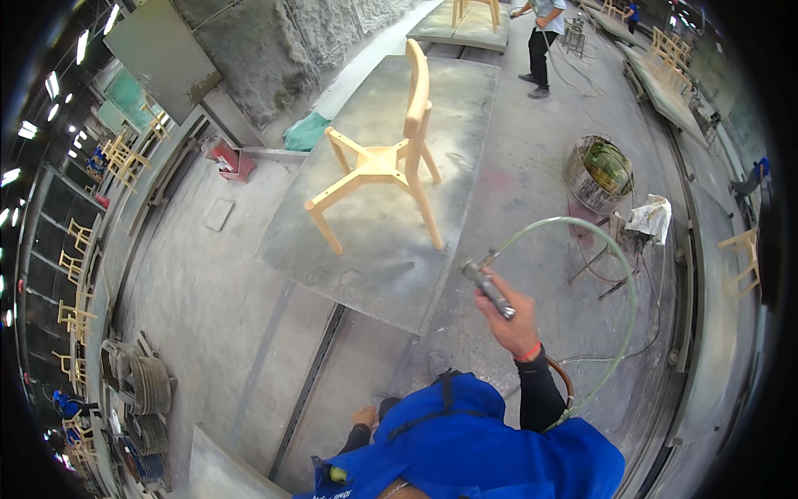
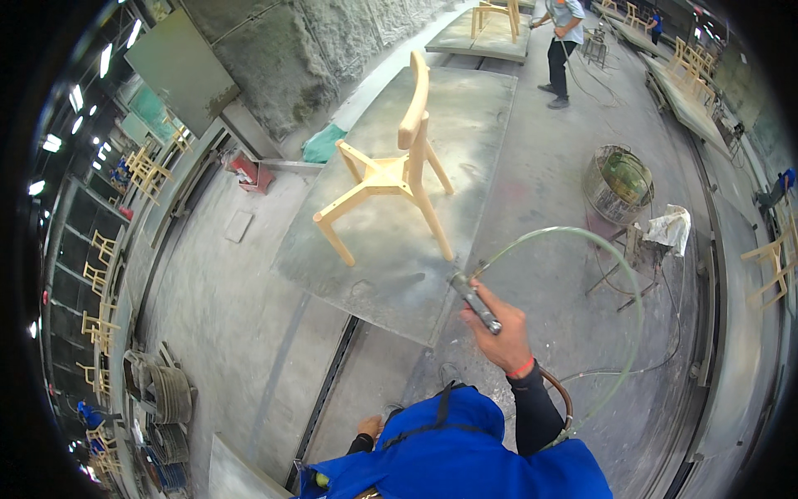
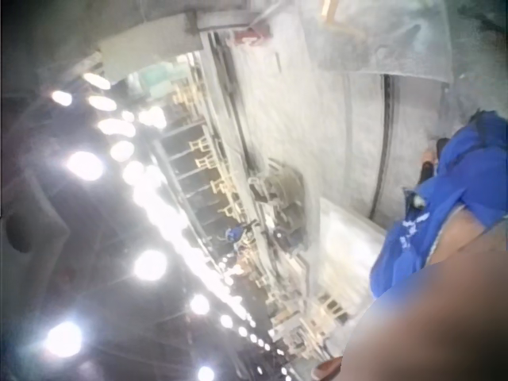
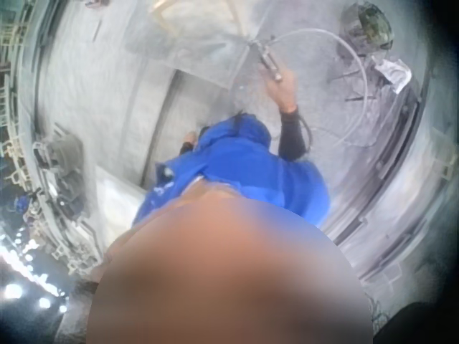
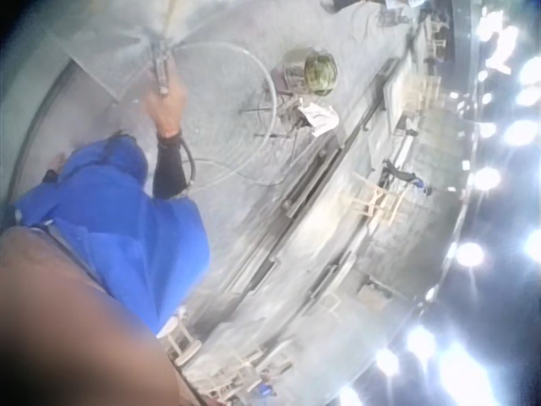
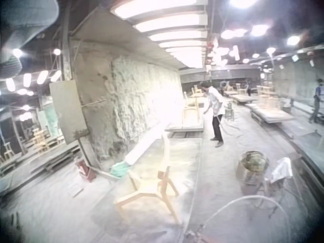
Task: The person sprays a wooden chair frame with a handheld spray gun, rotating the chair to coat all sides. The person then picks up a second chair and repeats the spraying process.
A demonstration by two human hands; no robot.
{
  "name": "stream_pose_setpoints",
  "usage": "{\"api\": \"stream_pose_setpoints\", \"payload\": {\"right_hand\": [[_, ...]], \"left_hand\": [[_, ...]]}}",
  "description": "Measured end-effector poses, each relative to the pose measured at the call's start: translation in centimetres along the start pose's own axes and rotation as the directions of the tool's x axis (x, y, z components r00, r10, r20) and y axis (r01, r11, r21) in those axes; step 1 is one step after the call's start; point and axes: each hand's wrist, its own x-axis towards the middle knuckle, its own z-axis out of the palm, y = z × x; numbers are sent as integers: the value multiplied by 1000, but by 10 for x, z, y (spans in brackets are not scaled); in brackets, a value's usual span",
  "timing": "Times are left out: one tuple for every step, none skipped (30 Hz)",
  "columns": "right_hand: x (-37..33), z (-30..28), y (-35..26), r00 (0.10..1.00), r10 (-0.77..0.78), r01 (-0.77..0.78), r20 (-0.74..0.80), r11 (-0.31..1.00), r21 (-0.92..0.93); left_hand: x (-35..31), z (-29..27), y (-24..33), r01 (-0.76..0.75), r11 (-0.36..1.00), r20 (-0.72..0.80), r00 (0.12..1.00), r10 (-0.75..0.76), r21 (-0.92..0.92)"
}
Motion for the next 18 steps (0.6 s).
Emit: {"api": "stream_pose_setpoints", "payload": {"right_hand": [[-4, -8, -14, 998, -29, 29, -64, 1000, 7], [-9, -15, -26, 989, -72, 75, -132, 997, 17], [-11, -20, -34, 975, -97, 105, -199, 994, 31], [-15, -24, -40, 965, -138, 149, -222, 988, 35], [-18, -27, -43, 956, -162, 179, -246, 983, 46], [-22, -29, -43, 950, -164, 188, -267, 980, 68], [-24, -31, -41, 956, -162, 172, -246, 985, 22], [-26, -32, -37, 966, -133, 133, -223, 991, -12], [-29, -34, -33, 975, -91, 87, -201, 996, -28], [-33, -35, -29, 984, -63, 53, -167, 997, -64], [-37, -36, -27, 991, -23, 12, -130, 996, -85], [-40, -36, -25, 994, 51, -61, -97, 993, -102], [-47, -34, -26, 996, 6, -16, -94, 994, -106], [-50, -35, -27, 996, -6, -4, -93, 994, -108], [-53, -35, -30, 996, -2, -8, -93, 995, -103], [-55, -36, -34, 992, -53, 42, -111, 994, -97], [-56, -35, -40, 987, -91, 80, -133, 993, -84], [-57, -35, -46, 980, -128, 118, -155, 990, -73]], "left_hand": [[6, 1, 3, -12, 999, 27, 1000, 11, 37], [12, 1, 5, 21, 997, 36, 999, -24, 78], [17, 2, 7, -60, 993, 78, 996, 53, 98], [23, 4, 10, -95, 988, 102, 991, 82, 121], [28, 6, 14, -132, 981, 126, 985, 114, 144], [32, 7, 17, -202, 963, 134, 975, 179, 179], [34, 10, 21, -271, 939, 143, 959, 244, 212], [36, 12, 25, -264, 936, 141, 961, 236, 231], [36, 13, 29, -335, 899, 150, 941, 304, 281], [35, 15, 32, -336, 888, 145, 941, 305, 314], [35, 17, 36, -268, 904, 109, 963, 245, 332], [32, 17, 38, -324, 887, 125, 946, 299, 327], [26, 14, 34, -314, 898, 114, 949, 292, 310], [23, 14, 35, -246, 924, 83, 969, 232, 292], [20, 12, 34, -326, 901, 114, 945, 306, 285], [16, 8, 29, -348, 895, 125, 937, 326, 280], [12, 5, 25, -319, 912, 127, 947, 295, 258], [11, 1, 22, -359, 899, 139, 933, 333, 253]]}}
